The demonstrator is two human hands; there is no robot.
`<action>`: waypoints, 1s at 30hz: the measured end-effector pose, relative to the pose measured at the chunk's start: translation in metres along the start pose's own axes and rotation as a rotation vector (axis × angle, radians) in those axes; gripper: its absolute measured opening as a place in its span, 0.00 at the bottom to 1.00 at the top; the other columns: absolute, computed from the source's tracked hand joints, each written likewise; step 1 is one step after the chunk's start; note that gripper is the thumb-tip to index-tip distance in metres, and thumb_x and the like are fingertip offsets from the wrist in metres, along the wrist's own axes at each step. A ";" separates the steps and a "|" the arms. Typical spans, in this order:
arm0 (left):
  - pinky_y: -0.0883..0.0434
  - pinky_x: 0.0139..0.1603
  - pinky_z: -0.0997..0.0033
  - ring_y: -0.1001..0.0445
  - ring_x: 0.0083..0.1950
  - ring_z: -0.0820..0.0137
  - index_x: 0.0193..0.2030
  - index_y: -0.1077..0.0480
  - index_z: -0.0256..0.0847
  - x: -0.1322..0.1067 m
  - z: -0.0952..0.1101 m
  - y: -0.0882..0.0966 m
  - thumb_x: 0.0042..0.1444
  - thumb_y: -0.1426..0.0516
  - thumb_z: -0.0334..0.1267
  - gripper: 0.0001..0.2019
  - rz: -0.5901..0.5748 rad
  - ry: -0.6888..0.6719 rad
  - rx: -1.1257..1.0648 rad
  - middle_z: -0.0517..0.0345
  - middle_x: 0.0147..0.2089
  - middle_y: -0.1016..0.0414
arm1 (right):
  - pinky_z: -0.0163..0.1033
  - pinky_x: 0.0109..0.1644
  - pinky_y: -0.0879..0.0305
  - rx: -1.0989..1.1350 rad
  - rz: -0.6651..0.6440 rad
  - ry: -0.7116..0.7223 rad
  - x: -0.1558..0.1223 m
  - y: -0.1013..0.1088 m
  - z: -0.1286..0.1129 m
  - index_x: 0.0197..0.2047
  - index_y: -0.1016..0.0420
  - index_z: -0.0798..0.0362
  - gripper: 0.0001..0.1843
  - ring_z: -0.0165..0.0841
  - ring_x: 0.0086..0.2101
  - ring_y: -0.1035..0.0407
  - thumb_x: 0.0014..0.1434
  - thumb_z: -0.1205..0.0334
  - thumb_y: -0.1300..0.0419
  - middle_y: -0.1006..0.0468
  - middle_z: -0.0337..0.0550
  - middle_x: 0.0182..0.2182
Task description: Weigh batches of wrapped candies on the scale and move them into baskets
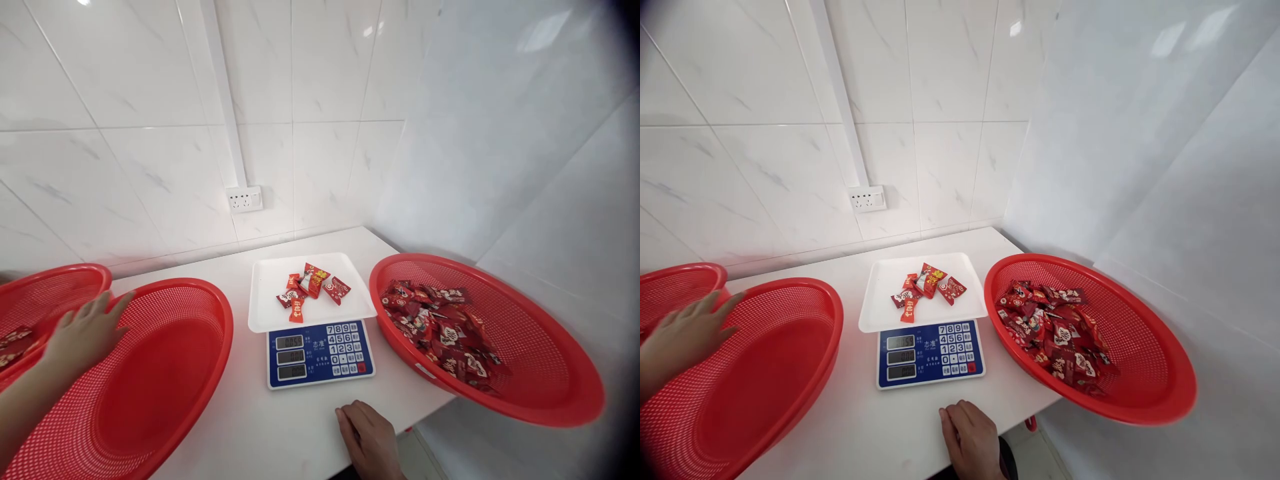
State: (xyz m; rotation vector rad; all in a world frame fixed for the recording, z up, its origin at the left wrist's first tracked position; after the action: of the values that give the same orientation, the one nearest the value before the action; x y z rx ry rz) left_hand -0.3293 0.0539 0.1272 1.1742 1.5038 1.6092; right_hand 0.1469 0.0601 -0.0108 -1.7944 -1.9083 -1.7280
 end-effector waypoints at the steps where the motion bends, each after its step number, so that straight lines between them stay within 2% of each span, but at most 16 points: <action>1: 0.47 0.59 0.47 0.47 0.64 0.50 0.61 0.47 0.40 0.000 0.031 0.009 0.58 0.58 0.48 0.26 -0.001 -0.061 0.027 0.45 0.65 0.46 | 0.32 0.24 0.47 0.000 -0.004 0.001 0.000 0.000 0.000 0.22 0.36 0.52 0.18 0.26 0.19 0.38 0.64 0.62 0.53 0.34 0.36 0.17; 4: 0.42 0.59 0.55 0.46 0.64 0.56 0.63 0.48 0.43 0.002 0.128 0.026 0.58 0.57 0.52 0.28 -0.065 -0.219 -0.155 0.48 0.65 0.46 | 0.32 0.24 0.47 -0.006 0.000 0.009 0.000 -0.001 0.000 0.22 0.36 0.52 0.19 0.26 0.19 0.38 0.65 0.62 0.53 0.34 0.36 0.17; 7: 0.40 0.59 0.59 0.42 0.62 0.60 0.59 0.41 0.43 0.002 0.216 0.024 0.58 0.56 0.53 0.26 -0.227 -0.417 -0.332 0.51 0.61 0.38 | 0.32 0.24 0.46 -0.007 0.001 0.010 -0.002 -0.003 0.001 0.22 0.36 0.52 0.19 0.26 0.19 0.38 0.65 0.62 0.53 0.34 0.36 0.17; 10: 0.36 0.54 0.62 0.37 0.58 0.60 0.56 0.39 0.43 0.002 0.276 0.015 0.56 0.54 0.55 0.25 -0.300 -0.530 -0.339 0.50 0.55 0.32 | 0.31 0.25 0.45 -0.002 -0.018 0.011 -0.006 -0.006 0.004 0.23 0.36 0.52 0.18 0.26 0.20 0.37 0.65 0.62 0.53 0.33 0.37 0.18; 12: 0.34 0.50 0.58 0.34 0.54 0.55 0.55 0.38 0.40 0.003 0.299 0.007 0.53 0.50 0.56 0.28 -0.331 -0.550 -0.311 0.45 0.51 0.30 | 0.31 0.26 0.44 -0.003 -0.024 0.015 -0.008 -0.008 0.006 0.23 0.35 0.52 0.18 0.26 0.21 0.36 0.65 0.62 0.53 0.33 0.37 0.18; 15: 0.35 0.49 0.53 0.35 0.54 0.52 0.54 0.38 0.36 0.006 0.315 -0.001 0.49 0.44 0.53 0.29 -0.340 -0.540 -0.276 0.41 0.51 0.32 | 0.31 0.26 0.44 0.003 -0.034 0.024 -0.010 -0.009 0.009 0.24 0.35 0.52 0.17 0.27 0.21 0.36 0.64 0.63 0.52 0.33 0.37 0.19; 18: 0.33 0.49 0.54 0.33 0.52 0.59 0.55 0.39 0.37 0.009 0.316 -0.005 0.53 0.44 0.46 0.24 -0.348 -0.516 -0.291 0.46 0.52 0.33 | 0.32 0.27 0.44 0.010 -0.044 0.016 -0.012 -0.010 0.009 0.25 0.35 0.52 0.17 0.27 0.22 0.36 0.64 0.62 0.53 0.32 0.38 0.19; 22: 0.29 0.43 0.60 0.30 0.44 0.67 0.52 0.37 0.38 0.011 0.308 -0.009 0.58 0.46 0.42 0.17 -0.383 -0.476 -0.369 0.51 0.49 0.33 | 0.32 0.27 0.44 0.017 -0.031 0.008 -0.012 -0.010 0.010 0.24 0.34 0.52 0.18 0.28 0.22 0.36 0.65 0.61 0.54 0.32 0.38 0.19; 27: 0.29 0.37 0.67 0.30 0.40 0.70 0.45 0.33 0.38 0.011 0.295 -0.006 0.54 0.44 0.37 0.12 -0.427 -0.413 -0.496 0.52 0.48 0.31 | 0.32 0.27 0.44 0.006 -0.059 0.036 -0.013 -0.011 0.010 0.24 0.35 0.52 0.17 0.27 0.22 0.36 0.64 0.62 0.52 0.32 0.38 0.19; 30: 0.32 0.30 0.73 0.28 0.35 0.70 0.38 0.31 0.40 0.010 0.284 0.006 0.49 0.44 0.32 0.08 -0.431 -0.371 -0.581 0.58 0.38 0.27 | 0.32 0.27 0.44 0.007 -0.063 0.029 -0.014 -0.011 0.011 0.24 0.35 0.52 0.16 0.27 0.22 0.36 0.64 0.62 0.52 0.32 0.37 0.19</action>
State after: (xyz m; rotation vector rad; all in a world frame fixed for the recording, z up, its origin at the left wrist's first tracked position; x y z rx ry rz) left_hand -0.0744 0.1806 0.1200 0.7059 0.8831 1.3091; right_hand 0.1509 0.0609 -0.0313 -1.7163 -1.9772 -1.7539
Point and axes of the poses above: each hand's wrist, its own x-axis towards the middle knuckle, its own y-axis out of the back of the hand, z = x × y, the point moved 5 cm from there along x, towards the middle knuckle
